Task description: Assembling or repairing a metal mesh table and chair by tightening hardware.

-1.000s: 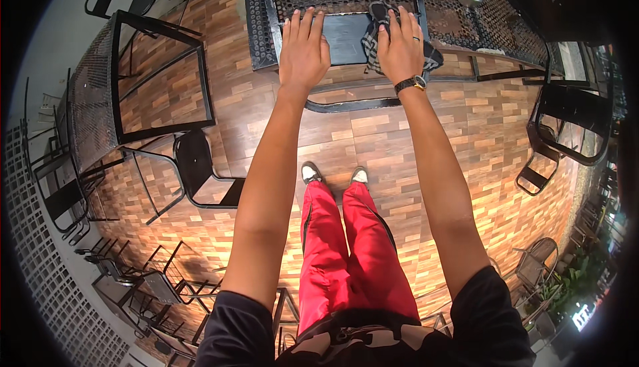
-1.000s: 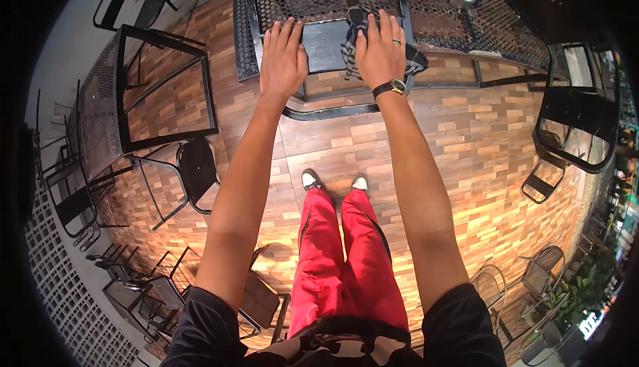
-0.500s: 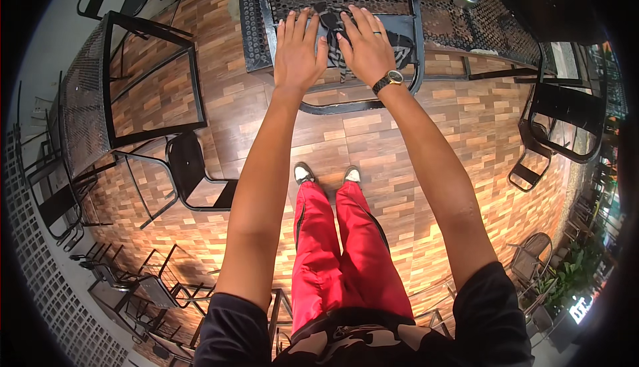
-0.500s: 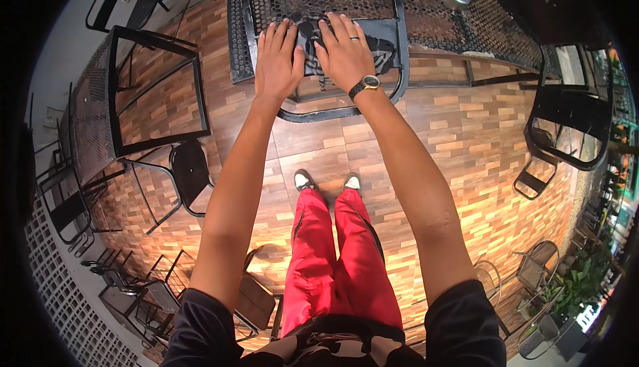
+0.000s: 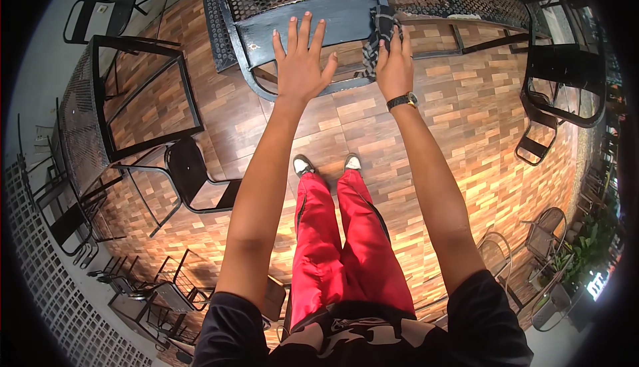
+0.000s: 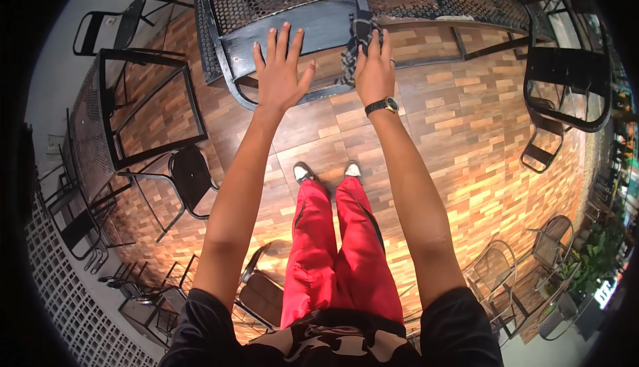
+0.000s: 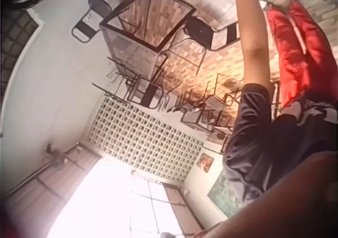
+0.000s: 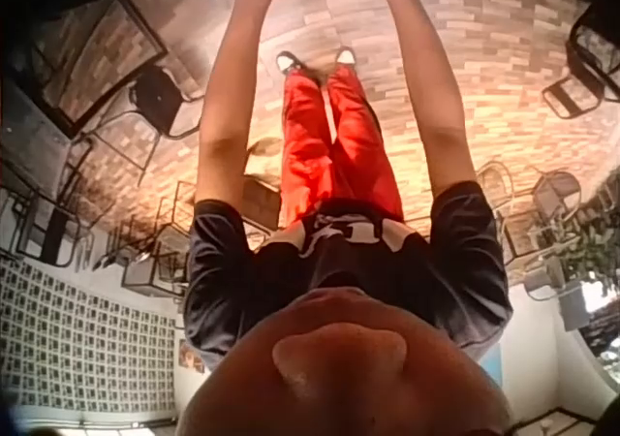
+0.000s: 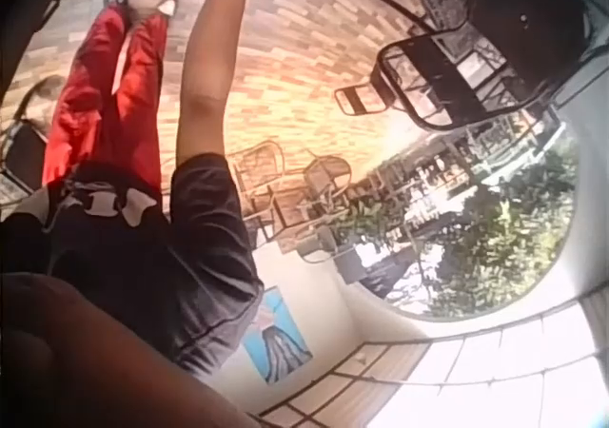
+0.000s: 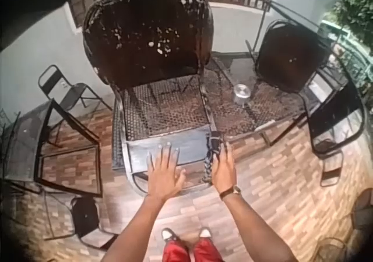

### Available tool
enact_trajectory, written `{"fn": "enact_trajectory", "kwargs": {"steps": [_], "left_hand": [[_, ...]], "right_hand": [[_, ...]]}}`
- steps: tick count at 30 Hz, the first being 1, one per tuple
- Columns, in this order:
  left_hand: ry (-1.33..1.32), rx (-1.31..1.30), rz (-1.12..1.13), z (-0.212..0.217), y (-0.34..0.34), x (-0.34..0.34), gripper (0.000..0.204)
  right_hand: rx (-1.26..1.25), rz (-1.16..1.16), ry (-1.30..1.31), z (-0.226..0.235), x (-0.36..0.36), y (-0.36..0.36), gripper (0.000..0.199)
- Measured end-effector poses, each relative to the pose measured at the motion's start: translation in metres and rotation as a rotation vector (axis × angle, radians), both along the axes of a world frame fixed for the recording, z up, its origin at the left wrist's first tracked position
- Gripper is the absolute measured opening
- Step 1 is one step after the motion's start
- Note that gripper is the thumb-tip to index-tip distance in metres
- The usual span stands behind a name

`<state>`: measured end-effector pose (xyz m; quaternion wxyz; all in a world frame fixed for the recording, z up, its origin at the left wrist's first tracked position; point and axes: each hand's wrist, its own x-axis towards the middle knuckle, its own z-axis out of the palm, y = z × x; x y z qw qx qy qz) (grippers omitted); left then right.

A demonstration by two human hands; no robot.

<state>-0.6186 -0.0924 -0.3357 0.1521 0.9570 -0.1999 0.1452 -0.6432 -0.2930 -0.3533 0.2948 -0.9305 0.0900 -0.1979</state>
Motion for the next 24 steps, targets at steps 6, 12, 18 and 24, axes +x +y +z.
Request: {"fn": "enact_trajectory", "kwargs": {"steps": [6,12,18,24], "left_hand": [[-0.013,0.040,0.070,-0.007,-0.013,-0.019,0.071],[-0.002,0.007,0.080,-0.005,-0.015,-0.025,0.071],[-0.011,0.018,0.100,-0.006,-0.012,-0.026,0.070],[-0.034,0.009,0.093,-0.008,-0.013,-0.027,0.071]], "right_hand": [[-0.112,0.070,0.025,-0.005,-0.009,0.001,0.054],[-0.060,0.061,-0.020,-0.005,-0.004,0.001,0.050],[0.085,0.035,-0.037,-0.012,-0.034,0.024,0.051],[-0.012,0.047,-0.015,-0.005,-0.004,0.008,0.051]]}}
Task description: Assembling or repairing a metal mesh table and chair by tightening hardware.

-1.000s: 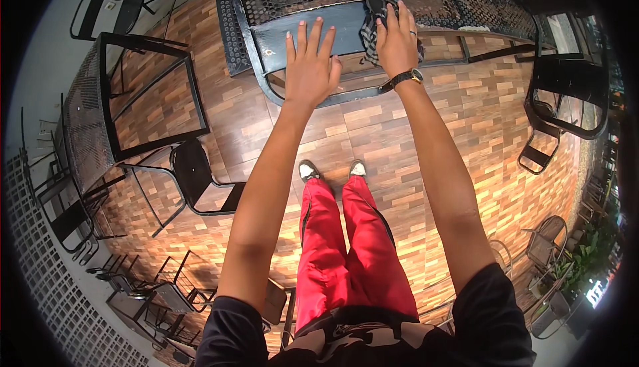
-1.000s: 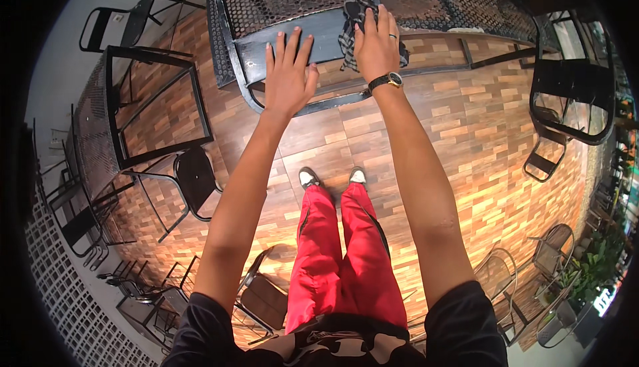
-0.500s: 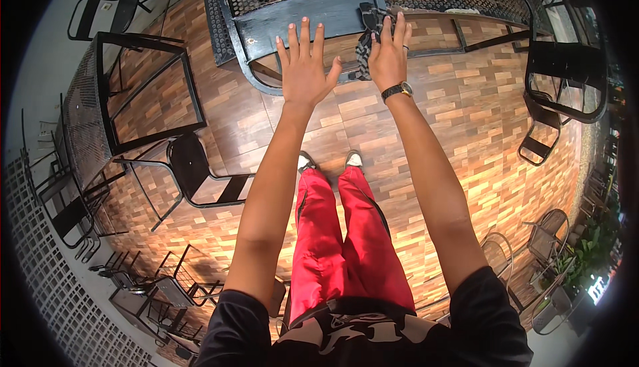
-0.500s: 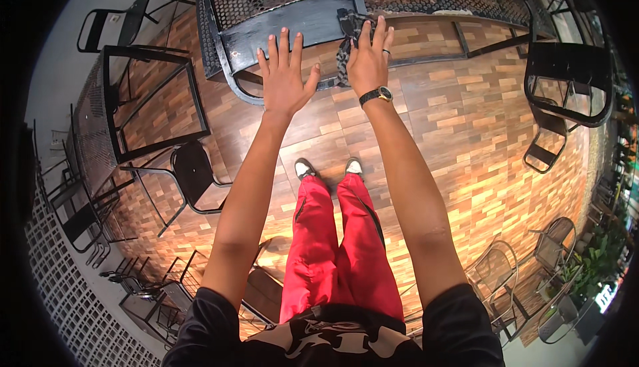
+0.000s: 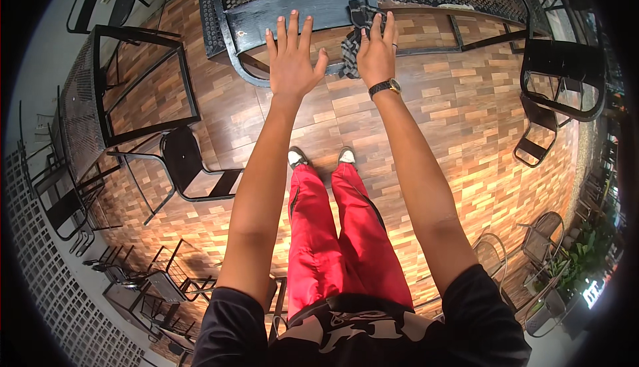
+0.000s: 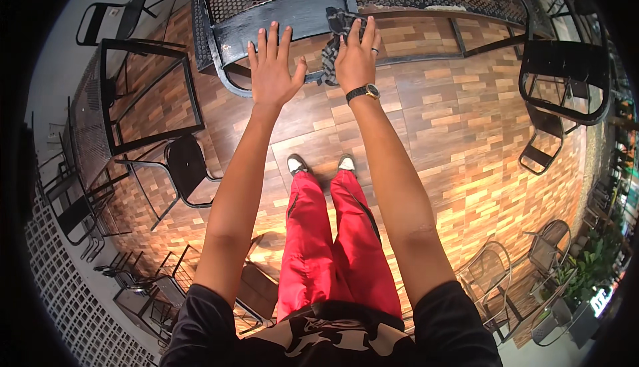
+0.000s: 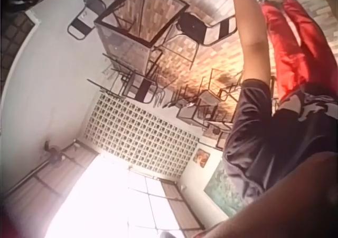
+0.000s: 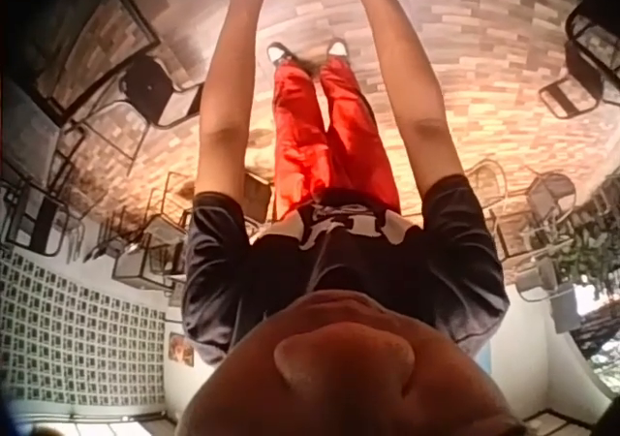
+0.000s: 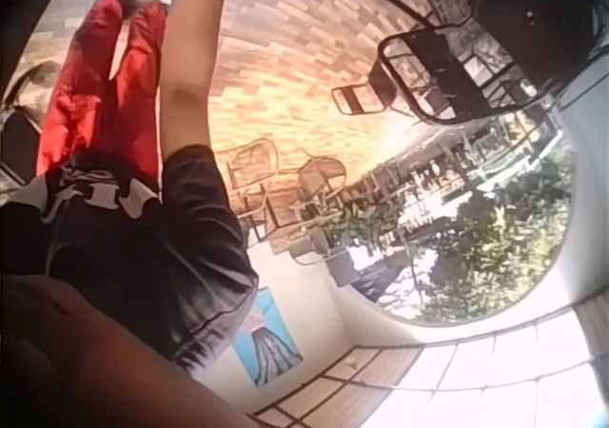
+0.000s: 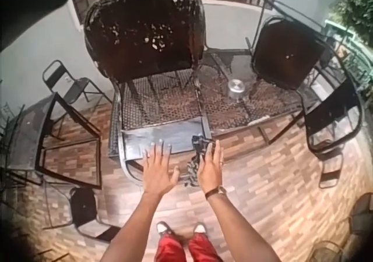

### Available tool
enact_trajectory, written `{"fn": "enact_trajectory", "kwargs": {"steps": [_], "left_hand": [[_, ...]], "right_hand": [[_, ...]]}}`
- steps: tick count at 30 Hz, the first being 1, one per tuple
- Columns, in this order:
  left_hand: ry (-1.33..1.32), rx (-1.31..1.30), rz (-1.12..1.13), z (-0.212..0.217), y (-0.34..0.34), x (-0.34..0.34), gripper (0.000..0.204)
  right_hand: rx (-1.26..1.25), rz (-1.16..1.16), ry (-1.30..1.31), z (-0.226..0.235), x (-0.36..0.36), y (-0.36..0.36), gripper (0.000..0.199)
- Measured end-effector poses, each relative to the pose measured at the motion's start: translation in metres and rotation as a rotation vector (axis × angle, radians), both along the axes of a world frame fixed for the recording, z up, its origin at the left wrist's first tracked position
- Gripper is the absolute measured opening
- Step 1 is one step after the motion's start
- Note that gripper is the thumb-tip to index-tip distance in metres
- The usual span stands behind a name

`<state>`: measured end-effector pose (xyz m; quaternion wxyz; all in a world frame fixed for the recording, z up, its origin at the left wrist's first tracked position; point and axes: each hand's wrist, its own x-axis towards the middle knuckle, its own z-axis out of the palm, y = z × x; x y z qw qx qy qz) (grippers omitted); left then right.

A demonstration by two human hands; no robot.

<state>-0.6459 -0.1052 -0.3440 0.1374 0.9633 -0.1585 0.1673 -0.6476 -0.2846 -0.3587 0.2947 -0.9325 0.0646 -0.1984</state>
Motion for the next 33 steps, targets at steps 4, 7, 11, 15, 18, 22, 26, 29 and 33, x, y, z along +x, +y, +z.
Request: {"fn": "enact_trajectory", "kwargs": {"steps": [4,7,11,15,18,22,26,29,33], "left_hand": [[-0.001,-0.010,0.007,-0.001,-0.006,0.003,0.071],[0.003,-0.001,0.008,-0.001,-0.006,0.002,0.070],[-0.011,-0.006,0.007,-0.003,0.004,0.003,0.067],[-0.030,-0.055,-0.013,-0.003,0.002,0.005,0.061],[-0.014,-0.152,-0.059,-0.001,0.013,0.005,0.055],[-0.073,-0.090,-0.041,0.002,0.041,-0.004,0.050],[-0.038,-0.198,-0.053,-0.001,0.072,-0.009,0.050],[-0.063,-0.159,-0.032,0.002,0.069,-0.010,0.050],[-0.031,-0.207,-0.047,0.003,0.073,-0.013,0.051]], "right_hand": [[0.017,-0.010,-0.051,0.000,0.009,-0.009,0.049],[0.022,-0.031,-0.104,-0.002,-0.011,0.004,0.046],[-0.119,0.141,0.030,0.002,-0.042,0.021,0.048],[-0.233,0.237,-0.053,0.006,-0.040,0.012,0.045],[-0.329,0.376,-0.117,0.010,-0.042,0.025,0.031],[-0.315,0.427,-0.160,0.005,-0.045,0.061,0.026],[-0.391,0.489,-0.156,0.009,-0.029,0.088,0.028],[-0.407,0.587,-0.226,0.006,-0.021,0.075,0.030],[-0.403,0.640,-0.151,0.011,-0.014,0.048,0.035]]}}
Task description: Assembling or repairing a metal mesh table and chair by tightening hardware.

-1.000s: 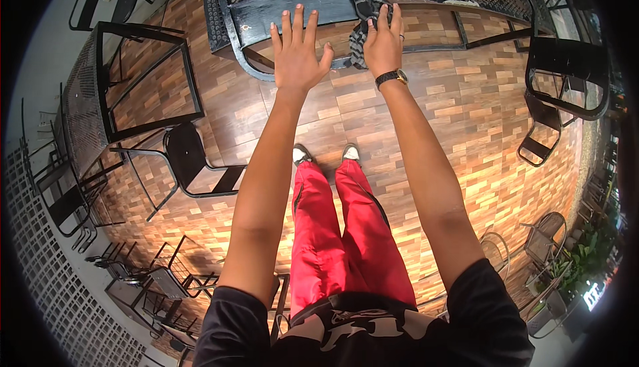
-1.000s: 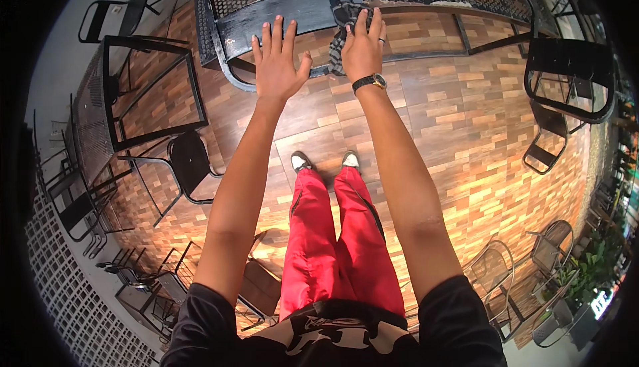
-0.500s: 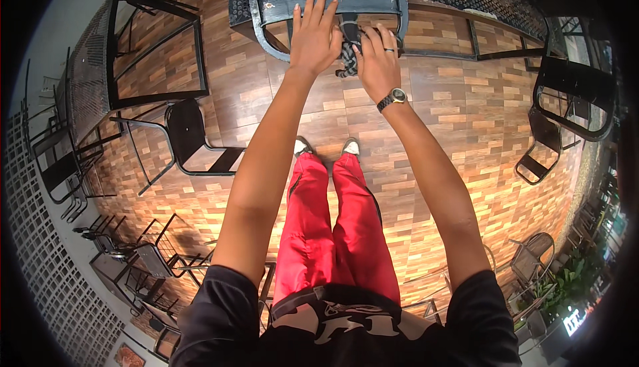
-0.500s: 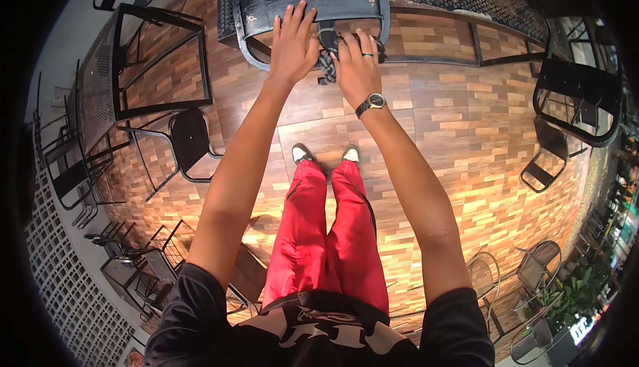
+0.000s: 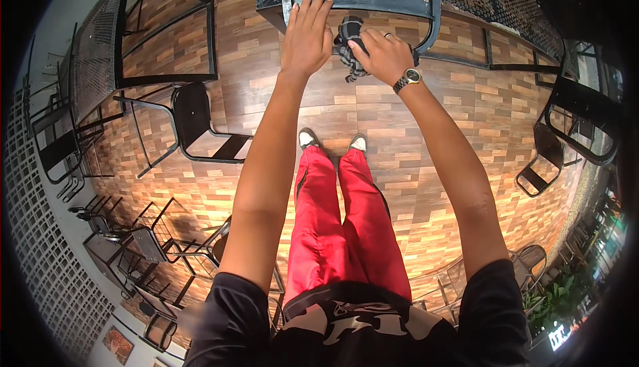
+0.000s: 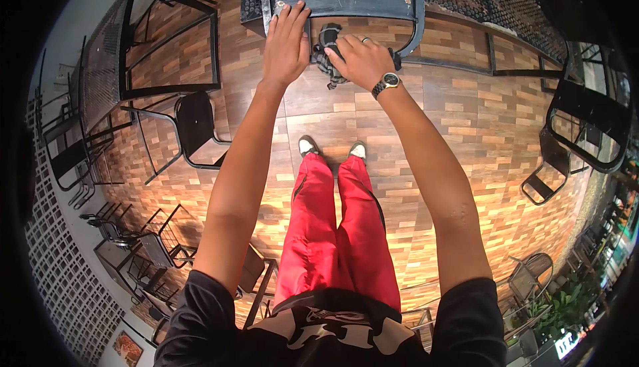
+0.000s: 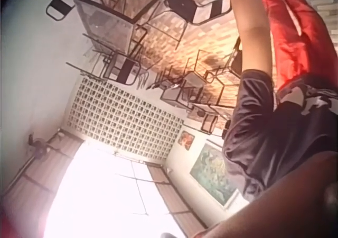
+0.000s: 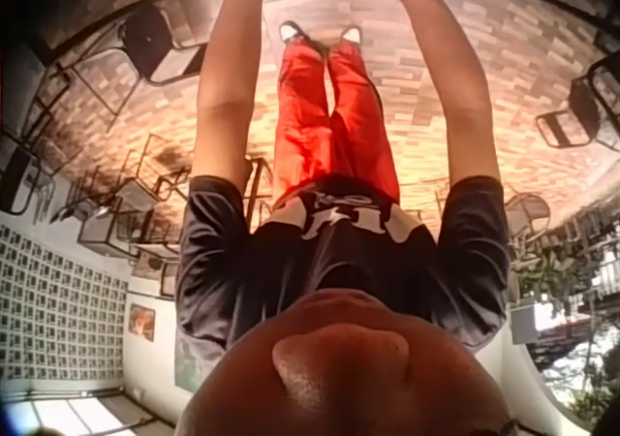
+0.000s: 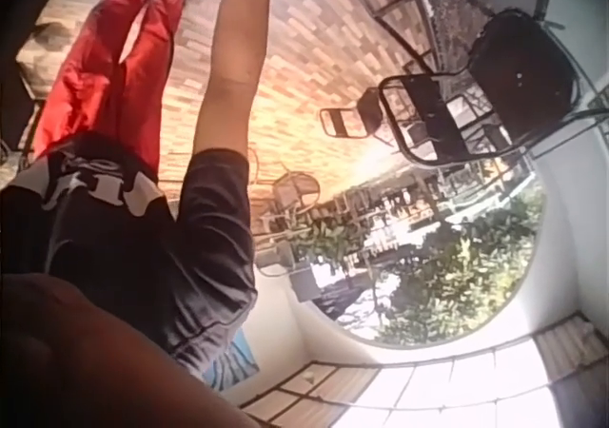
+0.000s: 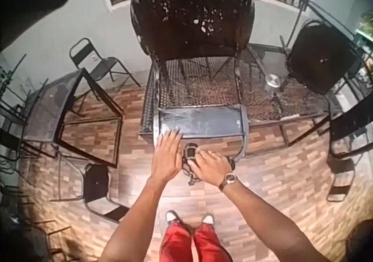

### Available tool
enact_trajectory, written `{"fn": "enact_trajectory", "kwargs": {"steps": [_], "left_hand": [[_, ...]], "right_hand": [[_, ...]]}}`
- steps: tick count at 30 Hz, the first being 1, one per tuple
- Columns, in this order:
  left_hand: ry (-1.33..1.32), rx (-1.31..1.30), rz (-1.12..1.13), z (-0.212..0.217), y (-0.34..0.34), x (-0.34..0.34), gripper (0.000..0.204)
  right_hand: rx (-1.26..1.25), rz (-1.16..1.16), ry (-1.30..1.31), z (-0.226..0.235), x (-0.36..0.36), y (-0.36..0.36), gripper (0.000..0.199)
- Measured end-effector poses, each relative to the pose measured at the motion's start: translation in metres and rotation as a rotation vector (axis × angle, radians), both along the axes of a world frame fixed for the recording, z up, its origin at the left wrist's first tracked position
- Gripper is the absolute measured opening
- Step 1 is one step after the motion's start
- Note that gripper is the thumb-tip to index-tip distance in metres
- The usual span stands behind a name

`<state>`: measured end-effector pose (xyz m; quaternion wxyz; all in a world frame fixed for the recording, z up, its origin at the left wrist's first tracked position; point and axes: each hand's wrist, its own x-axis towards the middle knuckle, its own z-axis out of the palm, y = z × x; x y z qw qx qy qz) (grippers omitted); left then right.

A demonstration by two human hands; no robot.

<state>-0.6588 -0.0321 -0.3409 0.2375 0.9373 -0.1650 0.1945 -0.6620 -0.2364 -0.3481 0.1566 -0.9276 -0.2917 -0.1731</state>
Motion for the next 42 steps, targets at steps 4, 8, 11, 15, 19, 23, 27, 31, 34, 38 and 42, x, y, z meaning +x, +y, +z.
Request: {"fn": "enact_trajectory", "kwargs": {"steps": [4,8,11,15,19,23,27,31,34,38,42], "left_hand": [[0.012,0.007,0.003,-0.001,0.001,0.000,0.053],[-0.009,0.054,0.037,0.000,-0.005,-0.002,0.054],[0.013,0.041,0.018,-0.001,-0.003,0.000,0.056],[0.058,-0.043,-0.051,0.000,0.003,0.001,0.058],[0.216,-0.351,-0.145,0.007,0.012,0.002,0.059],[0.287,-0.823,-0.126,0.019,0.014,0.000,0.060],[0.056,-0.836,0.038,0.021,0.036,-0.006,0.054],[0.103,-0.766,0.113,0.025,0.064,-0.022,0.056],[0.066,-0.652,0.173,0.018,0.076,-0.025,0.051],[0.126,-0.660,0.162,0.013,0.064,-0.018,0.050],[0.120,-0.664,0.187,0.007,0.066,-0.016,0.048]], "right_hand": [[0.002,-0.017,0.062,0.004,0.010,-0.046,0.037],[-0.023,-0.104,0.160,0.009,0.009,-0.038,0.039],[-0.028,-0.205,0.137,0.008,0.004,-0.021,0.039],[0.001,-0.185,0.130,0.007,0.002,0.005,0.038],[0.017,-0.085,0.026,0.005,-0.003,0.035,0.030],[0.013,0.027,-0.075,-0.001,-0.010,0.069,0.026],[0.031,0.075,-0.069,0.002,-0.013,0.082,0.028],[0.214,0.082,0.002,0.019,-0.004,0.089,0.039],[0.234,-0.050,-0.109,0.035,0.037,0.119,0.033],[0.118,-0.091,-0.208,0.021,0.087,0.131,0.039],[0.039,-0.036,-0.140,0.010,0.060,0.130,0.049]]}}
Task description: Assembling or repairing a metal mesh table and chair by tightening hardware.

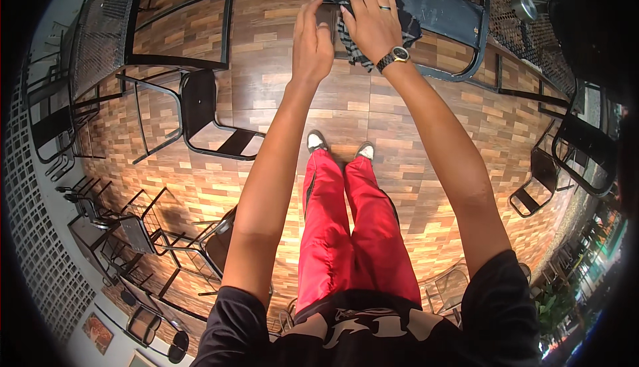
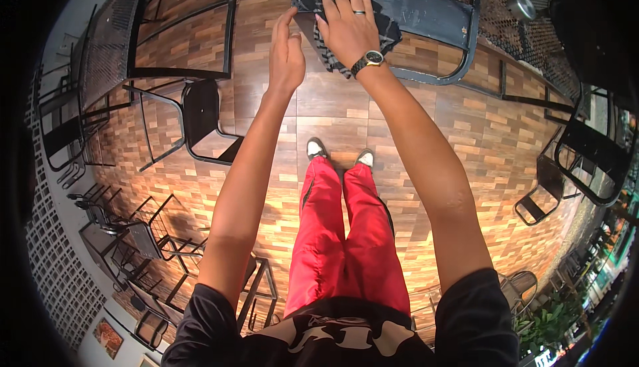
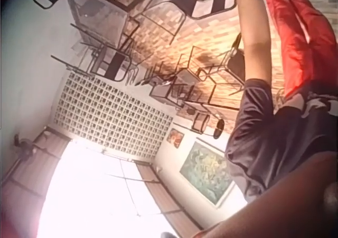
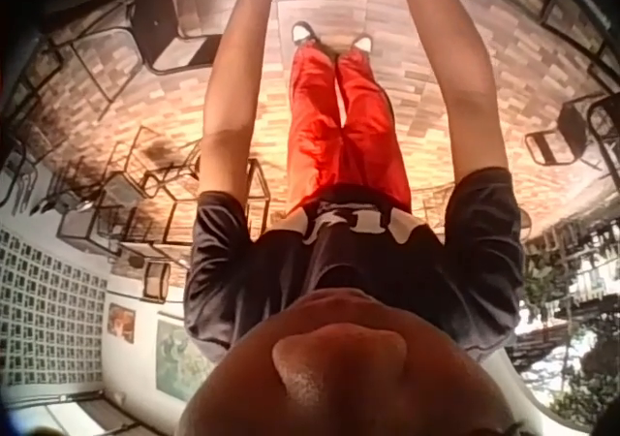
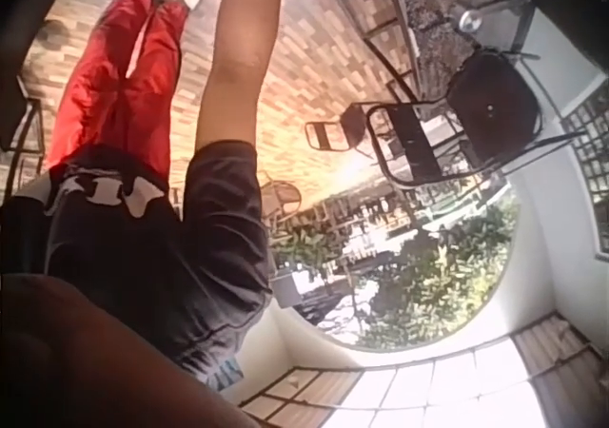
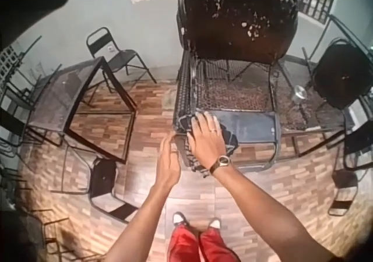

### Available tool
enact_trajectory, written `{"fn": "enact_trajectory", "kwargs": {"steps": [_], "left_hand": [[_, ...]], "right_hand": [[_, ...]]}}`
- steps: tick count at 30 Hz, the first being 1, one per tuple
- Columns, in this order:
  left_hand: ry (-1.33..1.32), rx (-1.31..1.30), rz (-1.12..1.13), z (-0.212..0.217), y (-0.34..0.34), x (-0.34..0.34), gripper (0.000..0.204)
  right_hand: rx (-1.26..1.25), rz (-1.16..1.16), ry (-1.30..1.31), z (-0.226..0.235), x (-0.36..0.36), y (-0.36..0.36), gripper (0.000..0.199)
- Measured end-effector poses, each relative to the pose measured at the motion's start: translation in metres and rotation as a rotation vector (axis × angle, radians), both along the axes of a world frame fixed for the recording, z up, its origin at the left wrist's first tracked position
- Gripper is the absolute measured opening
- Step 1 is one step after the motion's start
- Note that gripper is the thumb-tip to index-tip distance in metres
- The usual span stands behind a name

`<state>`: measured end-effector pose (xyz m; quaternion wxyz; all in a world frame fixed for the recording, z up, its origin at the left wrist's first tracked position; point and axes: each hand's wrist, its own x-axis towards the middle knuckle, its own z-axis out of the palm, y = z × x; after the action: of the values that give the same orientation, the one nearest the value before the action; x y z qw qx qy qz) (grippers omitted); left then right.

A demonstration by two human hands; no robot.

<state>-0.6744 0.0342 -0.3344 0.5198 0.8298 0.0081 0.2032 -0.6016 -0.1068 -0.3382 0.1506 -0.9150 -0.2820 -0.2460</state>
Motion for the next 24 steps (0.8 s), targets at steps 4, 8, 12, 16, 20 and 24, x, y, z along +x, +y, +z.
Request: {"fn": "enact_trajectory", "kwargs": {"steps": [4,8,12,16,20,24], "left_hand": [[0.051,0.031,-0.002,-0.009,0.000,0.002,0.050],[0.060,0.052,0.010,-0.006,-0.010,0.013,0.052],[-0.003,0.067,0.024,-0.003,-0.007,0.024,0.053],[0.001,0.052,0.011,0.001,-0.012,0.032,0.053],[0.009,0.064,-0.014,-0.001,-0.012,0.030,0.052],[-0.026,0.104,-0.046,0.000,-0.009,0.031,0.051]], "right_hand": [[-0.053,0.006,0.153,-0.002,-0.049,-0.007,0.061],[-0.080,-0.038,0.151,0.003,-0.040,-0.004,0.062],[-0.059,-0.115,0.143,0.008,-0.019,0.016,0.059],[-0.056,-0.156,0.065,0.012,0.013,0.025,0.055],[-0.027,-0.119,0.051,0.010,0.021,0.023,0.055],[0.064,-0.222,0.140,0.008,0.040,0.005,0.052]]}}
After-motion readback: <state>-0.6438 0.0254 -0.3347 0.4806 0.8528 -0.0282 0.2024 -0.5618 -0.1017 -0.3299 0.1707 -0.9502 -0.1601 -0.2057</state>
